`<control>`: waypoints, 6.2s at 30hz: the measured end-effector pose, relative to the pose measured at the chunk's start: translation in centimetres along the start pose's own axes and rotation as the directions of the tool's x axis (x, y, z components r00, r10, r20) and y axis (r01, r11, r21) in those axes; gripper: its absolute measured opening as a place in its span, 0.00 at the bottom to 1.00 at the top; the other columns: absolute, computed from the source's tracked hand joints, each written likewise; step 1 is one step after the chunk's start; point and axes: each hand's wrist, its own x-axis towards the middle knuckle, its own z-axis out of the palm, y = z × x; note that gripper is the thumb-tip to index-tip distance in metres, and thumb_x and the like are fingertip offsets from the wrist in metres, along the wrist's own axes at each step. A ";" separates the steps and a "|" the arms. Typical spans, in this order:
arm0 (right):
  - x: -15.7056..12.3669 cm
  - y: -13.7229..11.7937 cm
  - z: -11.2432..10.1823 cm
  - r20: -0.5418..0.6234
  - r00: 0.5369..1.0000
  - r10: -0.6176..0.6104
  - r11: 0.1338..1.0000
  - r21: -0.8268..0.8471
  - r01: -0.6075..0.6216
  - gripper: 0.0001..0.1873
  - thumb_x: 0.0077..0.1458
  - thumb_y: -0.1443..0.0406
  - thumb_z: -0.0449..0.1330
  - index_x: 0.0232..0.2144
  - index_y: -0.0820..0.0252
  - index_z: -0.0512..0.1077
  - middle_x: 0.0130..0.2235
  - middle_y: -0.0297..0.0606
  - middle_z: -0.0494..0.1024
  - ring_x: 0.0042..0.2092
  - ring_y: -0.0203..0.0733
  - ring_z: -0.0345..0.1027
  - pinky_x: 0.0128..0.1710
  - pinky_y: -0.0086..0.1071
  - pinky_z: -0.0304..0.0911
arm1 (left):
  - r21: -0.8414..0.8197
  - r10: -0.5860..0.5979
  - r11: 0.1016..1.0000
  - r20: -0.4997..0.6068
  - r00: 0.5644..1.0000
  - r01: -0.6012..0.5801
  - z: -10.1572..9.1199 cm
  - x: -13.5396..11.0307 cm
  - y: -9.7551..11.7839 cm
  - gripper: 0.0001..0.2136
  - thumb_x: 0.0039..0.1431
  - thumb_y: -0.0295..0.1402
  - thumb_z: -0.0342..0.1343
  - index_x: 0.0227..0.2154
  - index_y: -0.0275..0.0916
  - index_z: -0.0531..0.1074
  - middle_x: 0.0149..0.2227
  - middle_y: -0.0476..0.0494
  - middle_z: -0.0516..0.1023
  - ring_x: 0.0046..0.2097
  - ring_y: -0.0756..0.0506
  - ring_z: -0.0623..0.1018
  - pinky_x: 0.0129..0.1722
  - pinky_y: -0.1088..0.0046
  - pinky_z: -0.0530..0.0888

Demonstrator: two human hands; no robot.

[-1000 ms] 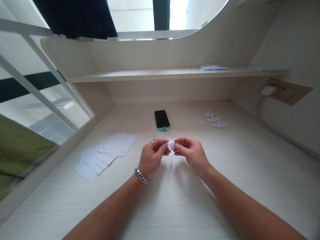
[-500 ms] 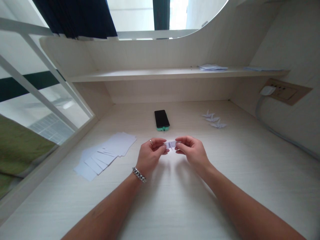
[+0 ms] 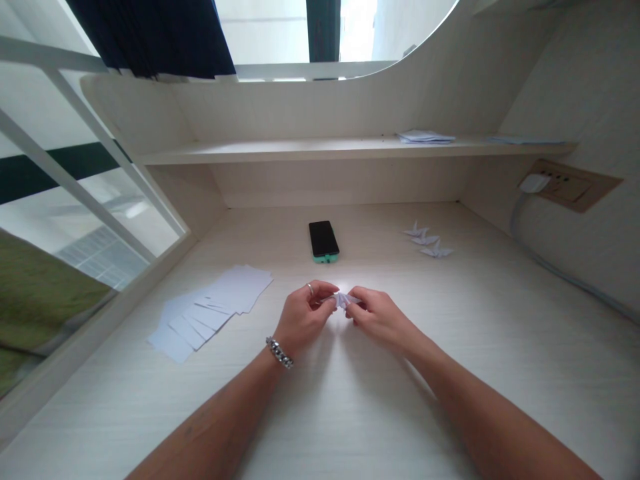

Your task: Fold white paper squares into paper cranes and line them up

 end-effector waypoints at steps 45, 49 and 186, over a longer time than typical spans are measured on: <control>-0.2 -0.9 -0.4 0.336 0.942 0.004 0.252 0.911 -0.326 0.11 0.51 0.61 0.63 0.25 0.64 0.69 0.22 0.34 0.71 0.22 0.31 0.64 0.22 0.24 0.56 | -0.556 -0.203 0.750 0.321 0.925 0.358 0.7 -0.6 1.9 0.13 0.54 0.39 0.61 0.25 0.34 0.68 0.21 0.50 0.70 0.24 0.53 0.70 0.24 0.78 0.65; -0.1 -0.9 -0.2 0.324 0.946 0.021 0.168 0.931 -0.322 0.10 0.50 0.63 0.64 0.25 0.65 0.70 0.21 0.34 0.72 0.23 0.30 0.64 0.23 0.23 0.57 | -0.615 -0.188 0.706 0.314 0.931 0.350 1.0 -0.7 1.8 0.13 0.55 0.39 0.61 0.26 0.34 0.69 0.22 0.50 0.70 0.26 0.52 0.71 0.27 0.76 0.67; 0.3 0.2 -0.9 0.216 0.970 0.115 0.294 0.925 -0.241 0.16 0.46 0.58 0.68 0.21 0.62 0.67 0.18 0.30 0.66 0.20 0.30 0.56 0.20 0.26 0.51 | -0.580 -0.175 0.772 0.200 0.964 0.260 0.0 -0.1 1.4 0.13 0.52 0.36 0.62 0.20 0.36 0.66 0.20 0.52 0.67 0.23 0.53 0.67 0.26 0.74 0.65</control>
